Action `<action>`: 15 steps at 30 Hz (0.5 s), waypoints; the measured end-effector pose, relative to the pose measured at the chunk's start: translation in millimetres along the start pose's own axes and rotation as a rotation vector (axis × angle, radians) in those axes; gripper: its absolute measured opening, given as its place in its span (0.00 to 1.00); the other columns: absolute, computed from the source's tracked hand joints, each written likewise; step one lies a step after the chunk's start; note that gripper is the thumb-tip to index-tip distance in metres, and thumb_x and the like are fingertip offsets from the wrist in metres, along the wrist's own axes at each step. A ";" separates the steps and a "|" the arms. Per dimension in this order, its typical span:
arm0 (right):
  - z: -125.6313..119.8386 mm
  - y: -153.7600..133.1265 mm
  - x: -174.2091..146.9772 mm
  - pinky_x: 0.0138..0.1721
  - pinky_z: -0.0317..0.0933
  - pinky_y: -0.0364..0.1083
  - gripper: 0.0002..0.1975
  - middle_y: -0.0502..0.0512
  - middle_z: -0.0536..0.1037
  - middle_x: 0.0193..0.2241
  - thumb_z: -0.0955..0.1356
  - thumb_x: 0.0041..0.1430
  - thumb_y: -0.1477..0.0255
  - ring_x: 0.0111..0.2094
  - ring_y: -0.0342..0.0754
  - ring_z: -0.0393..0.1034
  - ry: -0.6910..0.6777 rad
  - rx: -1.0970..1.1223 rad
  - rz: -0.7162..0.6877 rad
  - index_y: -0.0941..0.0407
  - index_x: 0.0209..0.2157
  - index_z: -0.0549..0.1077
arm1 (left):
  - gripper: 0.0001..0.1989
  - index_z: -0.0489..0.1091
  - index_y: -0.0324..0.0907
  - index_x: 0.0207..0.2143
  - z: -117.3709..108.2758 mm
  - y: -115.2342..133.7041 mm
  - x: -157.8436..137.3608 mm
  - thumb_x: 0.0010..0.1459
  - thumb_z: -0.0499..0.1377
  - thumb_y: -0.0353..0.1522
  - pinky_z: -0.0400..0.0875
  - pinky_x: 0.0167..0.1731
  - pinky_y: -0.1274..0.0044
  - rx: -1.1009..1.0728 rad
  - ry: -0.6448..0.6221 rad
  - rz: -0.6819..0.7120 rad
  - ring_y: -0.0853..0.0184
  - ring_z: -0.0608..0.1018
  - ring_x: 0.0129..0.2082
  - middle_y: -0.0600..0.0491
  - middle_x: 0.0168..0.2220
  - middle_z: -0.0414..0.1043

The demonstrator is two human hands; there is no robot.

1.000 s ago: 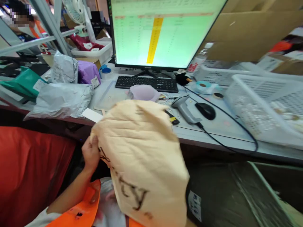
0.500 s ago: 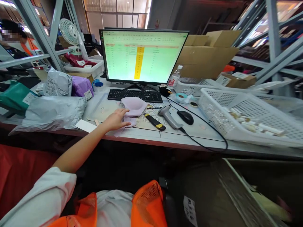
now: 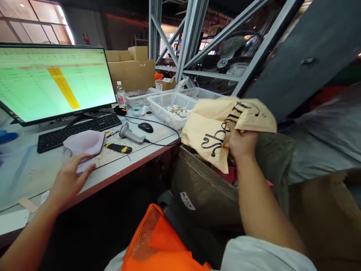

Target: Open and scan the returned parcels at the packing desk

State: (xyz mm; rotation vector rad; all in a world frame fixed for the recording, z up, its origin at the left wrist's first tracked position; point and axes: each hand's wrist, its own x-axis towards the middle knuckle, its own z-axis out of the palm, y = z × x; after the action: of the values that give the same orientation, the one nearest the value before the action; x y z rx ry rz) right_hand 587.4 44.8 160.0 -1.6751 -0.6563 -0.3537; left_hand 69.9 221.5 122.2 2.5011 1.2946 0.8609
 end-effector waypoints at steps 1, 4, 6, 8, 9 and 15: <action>1.3 -13.6 -12.6 0.69 0.50 0.51 0.02 0.62 0.80 0.49 0.71 0.63 0.71 0.61 0.53 0.68 -0.017 0.047 -0.102 0.53 0.38 0.77 | 0.25 0.72 0.44 0.55 3.1 27.2 -0.3 0.64 0.58 0.50 0.68 0.61 0.60 -0.163 -0.016 -0.004 0.49 0.75 0.57 0.45 0.56 0.75; 10.7 -61.5 -64.1 0.74 0.42 0.52 0.21 0.60 0.74 0.60 0.75 0.58 0.60 0.68 0.54 0.60 -0.235 0.181 -0.289 0.53 0.50 0.77 | 0.42 0.65 0.44 0.64 20.3 98.4 5.1 0.52 0.70 0.51 0.70 0.61 0.62 -0.638 -0.135 0.003 0.50 0.73 0.62 0.42 0.64 0.69; 20.4 -83.2 -97.3 0.74 0.44 0.54 0.26 0.58 0.75 0.59 0.77 0.54 0.58 0.66 0.55 0.63 -0.500 0.305 -0.227 0.52 0.52 0.76 | 0.44 0.65 0.42 0.64 35.2 122.7 8.3 0.50 0.72 0.51 0.76 0.55 0.64 -0.956 -0.289 0.026 0.50 0.76 0.59 0.40 0.61 0.72; 32.9 -90.0 -122.7 0.71 0.52 0.57 0.29 0.57 0.77 0.57 0.78 0.52 0.55 0.63 0.56 0.67 -0.839 0.499 -0.090 0.51 0.53 0.76 | 0.35 0.71 0.39 0.57 49.2 127.5 4.1 0.53 0.70 0.49 0.79 0.48 0.67 -1.096 -0.275 -0.050 0.52 0.81 0.50 0.40 0.53 0.78; 39.4 -88.5 -132.4 0.69 0.57 0.58 0.32 0.58 0.78 0.56 0.79 0.50 0.54 0.61 0.57 0.70 -1.014 0.587 -0.007 0.51 0.54 0.75 | 0.31 0.73 0.38 0.53 55.1 124.5 -1.3 0.54 0.70 0.48 0.80 0.46 0.67 -1.098 -0.179 -0.113 0.54 0.82 0.47 0.41 0.49 0.80; 67.3 -59.7 -168.6 0.48 0.76 0.58 0.24 0.59 0.83 0.42 0.79 0.51 0.55 0.44 0.59 0.80 -1.283 0.524 0.200 0.55 0.44 0.79 | 0.23 0.74 0.39 0.48 67.1 84.4 -56.4 0.57 0.69 0.45 0.78 0.51 0.64 -0.787 0.253 -0.239 0.54 0.81 0.49 0.43 0.48 0.80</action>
State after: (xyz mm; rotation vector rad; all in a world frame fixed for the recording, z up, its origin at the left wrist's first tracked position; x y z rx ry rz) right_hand 409.9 77.9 97.5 -1.2758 -1.3294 1.0594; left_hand 141.0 132.0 80.3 1.6363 1.0064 1.3297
